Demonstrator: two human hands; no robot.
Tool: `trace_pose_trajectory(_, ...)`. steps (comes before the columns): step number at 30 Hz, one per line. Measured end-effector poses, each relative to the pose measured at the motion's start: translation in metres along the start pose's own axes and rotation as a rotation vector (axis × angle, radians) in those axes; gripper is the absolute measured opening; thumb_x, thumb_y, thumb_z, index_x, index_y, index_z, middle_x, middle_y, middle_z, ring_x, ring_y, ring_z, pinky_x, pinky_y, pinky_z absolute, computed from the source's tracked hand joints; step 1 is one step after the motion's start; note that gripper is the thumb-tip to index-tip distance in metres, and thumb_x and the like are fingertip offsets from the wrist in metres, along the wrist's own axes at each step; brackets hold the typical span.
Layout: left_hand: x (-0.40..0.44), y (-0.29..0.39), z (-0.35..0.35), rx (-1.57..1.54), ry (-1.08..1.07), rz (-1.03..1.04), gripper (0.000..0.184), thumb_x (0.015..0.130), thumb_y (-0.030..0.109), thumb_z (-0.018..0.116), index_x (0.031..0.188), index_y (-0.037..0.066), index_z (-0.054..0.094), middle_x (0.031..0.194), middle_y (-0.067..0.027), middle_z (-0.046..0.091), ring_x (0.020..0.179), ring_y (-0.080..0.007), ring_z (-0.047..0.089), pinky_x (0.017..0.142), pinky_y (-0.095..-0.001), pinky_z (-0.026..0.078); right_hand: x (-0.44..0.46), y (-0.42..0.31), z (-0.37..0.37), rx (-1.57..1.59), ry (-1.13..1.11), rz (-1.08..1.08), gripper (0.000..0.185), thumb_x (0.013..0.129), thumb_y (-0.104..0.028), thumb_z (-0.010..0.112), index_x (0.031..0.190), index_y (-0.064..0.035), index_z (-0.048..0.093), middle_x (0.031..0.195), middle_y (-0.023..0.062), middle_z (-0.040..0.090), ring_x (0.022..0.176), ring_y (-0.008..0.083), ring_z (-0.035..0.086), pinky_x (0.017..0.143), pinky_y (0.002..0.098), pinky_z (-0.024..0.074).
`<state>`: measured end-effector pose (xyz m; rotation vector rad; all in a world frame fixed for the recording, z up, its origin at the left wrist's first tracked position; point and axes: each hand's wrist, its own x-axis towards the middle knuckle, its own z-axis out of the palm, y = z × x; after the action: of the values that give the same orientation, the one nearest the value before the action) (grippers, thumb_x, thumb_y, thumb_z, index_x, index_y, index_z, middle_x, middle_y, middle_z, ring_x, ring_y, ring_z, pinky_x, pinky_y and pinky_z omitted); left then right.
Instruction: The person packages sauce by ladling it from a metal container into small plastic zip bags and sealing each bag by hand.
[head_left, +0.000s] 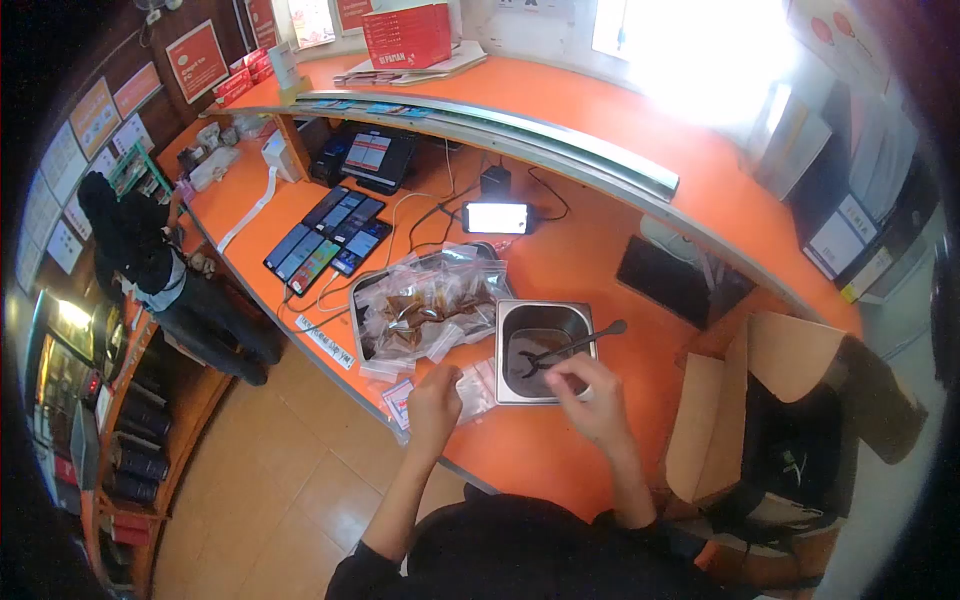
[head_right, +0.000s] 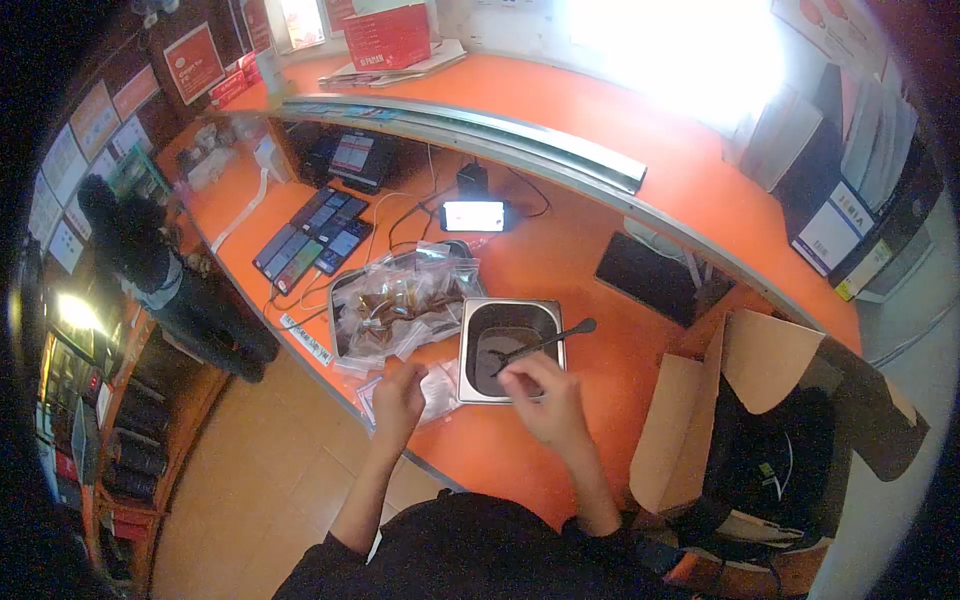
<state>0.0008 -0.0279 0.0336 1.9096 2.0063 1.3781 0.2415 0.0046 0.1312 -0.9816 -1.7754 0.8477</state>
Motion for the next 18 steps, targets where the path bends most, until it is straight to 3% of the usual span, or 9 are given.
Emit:
trace_pose_trajectory(4,0.004,0.035,-0.035,-0.217,-0.047,-0.118,0.009,0.085,-0.006,0.059,0.089,0.000,0.065,0.080,-0.0158,0.068,0.067,-0.0300,0.066,0.060,-0.0360,0.050,0.001,-0.016,0.039,-0.001,-0.083,-0.108,0.017,0.084,-0.007,0.072,0.099,-0.0011,0.068,0.092,0.0080,0.068,0.082,0.0209,0.066,0.072,0.0333,0.0522)
trace_pose_trajectory(6,0.003,0.046,-0.048,-0.396,-0.128,-0.180,0.011,0.086,-0.009,0.056,0.087,-0.002,0.064,0.078,-0.0151,0.066,0.067,-0.0269,0.065,0.062,-0.0330,0.049,0.003,-0.014,0.055,-0.164,-0.065,-0.290,0.020,0.085,-0.007,0.071,0.103,-0.0011,0.066,0.095,0.0096,0.067,0.086,0.0230,0.067,0.073,0.0341,0.0527)
trace_pose_trajectory(7,0.002,0.052,-0.054,-0.394,-0.127,-0.179,0.011,0.086,-0.009,0.056,0.087,-0.002,0.064,0.078,-0.0151,0.066,0.067,-0.0269,0.065,0.062,-0.0330,0.049,0.001,-0.013,0.055,-0.162,-0.065,-0.291,0.020,0.085,-0.007,0.071,0.103,-0.0011,0.066,0.095,0.0096,0.067,0.086,0.0230,0.067,0.073,0.0341,0.0527)
trace_pose_trajectory(9,0.001,0.061,-0.062,-0.408,-0.218,-0.231,0.014,0.084,-0.011,0.054,0.088,-0.003,0.064,0.079,-0.0142,0.065,0.070,-0.0243,0.066,0.063,-0.0324,0.050,-0.004,-0.010,0.053,-0.034,-0.289,-0.060,0.013,0.086,-0.005,0.069,0.098,-0.0004,0.066,0.092,0.0109,0.067,0.085,0.0241,0.067,0.073,0.0332,0.0525)
trace_pose_trajectory(13,-0.001,0.066,-0.062,-0.371,-0.156,-0.133,0.012,0.084,-0.011,0.056,0.087,-0.003,0.063,0.077,-0.0117,0.063,0.070,-0.0222,0.064,0.065,-0.0317,0.050,-0.006,-0.015,0.042,0.058,-0.331,-0.062,0.007,0.087,-0.004,0.067,0.093,0.0000,0.065,0.088,0.0116,0.066,0.083,0.0224,0.067,0.073,0.0331,0.0522)
trace_pose_trajectory(16,0.003,0.077,-0.058,-0.303,-0.184,-0.037,0.012,0.084,-0.008,0.061,0.093,0.000,0.064,0.092,-0.0116,0.062,0.078,-0.0237,0.063,0.069,-0.0327,0.051,-0.008,-0.017,0.036,0.111,-0.363,-0.042,0.007,0.086,-0.004,0.068,0.091,-0.0003,0.065,0.083,0.0111,0.066,0.076,0.0212,0.067,0.069,0.0319,0.0520)
trace_pose_trajectory(18,0.008,0.107,-0.049,-0.505,0.172,-0.121,0.015,0.088,0.002,0.066,0.103,0.004,0.063,0.109,-0.0137,0.055,0.083,-0.0273,0.061,0.069,-0.0337,0.050,-0.009,-0.020,0.033,0.037,-0.357,0.051,0.008,0.085,-0.005,0.070,0.089,-0.0007,0.065,0.080,0.0103,0.065,0.071,0.0197,0.066,0.064,0.0309,0.0516)
